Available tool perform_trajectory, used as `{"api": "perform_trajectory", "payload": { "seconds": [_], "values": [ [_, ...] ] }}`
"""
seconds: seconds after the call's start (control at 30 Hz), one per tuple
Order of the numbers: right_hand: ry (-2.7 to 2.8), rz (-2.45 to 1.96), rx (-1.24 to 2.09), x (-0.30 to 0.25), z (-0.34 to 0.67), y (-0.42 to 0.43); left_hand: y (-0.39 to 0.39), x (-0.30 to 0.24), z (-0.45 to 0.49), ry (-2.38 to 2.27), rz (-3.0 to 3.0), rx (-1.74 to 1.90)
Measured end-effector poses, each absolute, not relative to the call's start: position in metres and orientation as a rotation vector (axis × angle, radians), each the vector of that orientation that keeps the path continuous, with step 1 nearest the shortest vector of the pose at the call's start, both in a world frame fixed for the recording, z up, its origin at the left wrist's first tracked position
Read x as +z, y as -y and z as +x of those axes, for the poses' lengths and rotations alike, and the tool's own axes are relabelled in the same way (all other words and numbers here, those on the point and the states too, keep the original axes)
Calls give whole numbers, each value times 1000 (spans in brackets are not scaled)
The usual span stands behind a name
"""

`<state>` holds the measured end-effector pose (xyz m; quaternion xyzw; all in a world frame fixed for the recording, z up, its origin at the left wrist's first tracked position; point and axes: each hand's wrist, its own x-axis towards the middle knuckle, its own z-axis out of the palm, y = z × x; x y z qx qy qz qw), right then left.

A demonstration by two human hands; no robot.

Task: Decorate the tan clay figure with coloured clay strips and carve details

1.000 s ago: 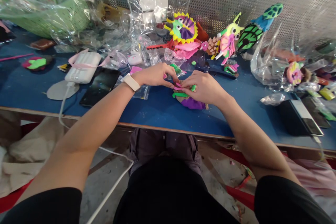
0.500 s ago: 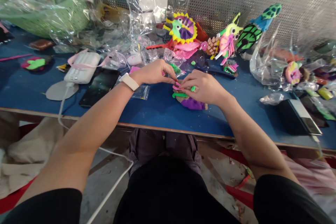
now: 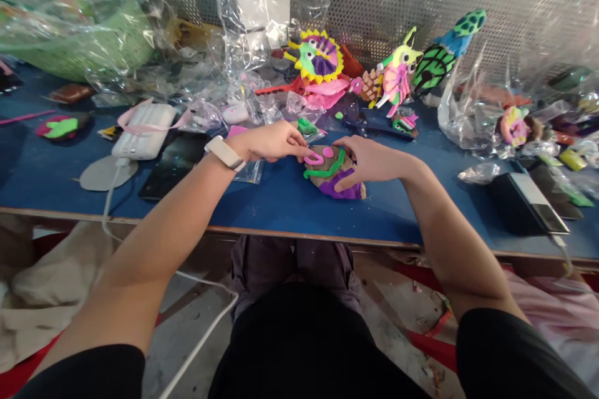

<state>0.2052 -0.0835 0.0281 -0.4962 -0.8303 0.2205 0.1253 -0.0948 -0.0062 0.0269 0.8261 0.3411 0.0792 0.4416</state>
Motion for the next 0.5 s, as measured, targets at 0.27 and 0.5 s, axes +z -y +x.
{"api": "perform_trajectory", "payload": {
  "seconds": [0.27, 0.5],
  "values": [
    [2176, -1400, 798, 43, 198, 88, 7, 26, -95, -602, 2019, 202],
    [2005, -1241, 1162, 44, 200, 86, 16, 33, -89, -535, 2049, 295]
  ]
}}
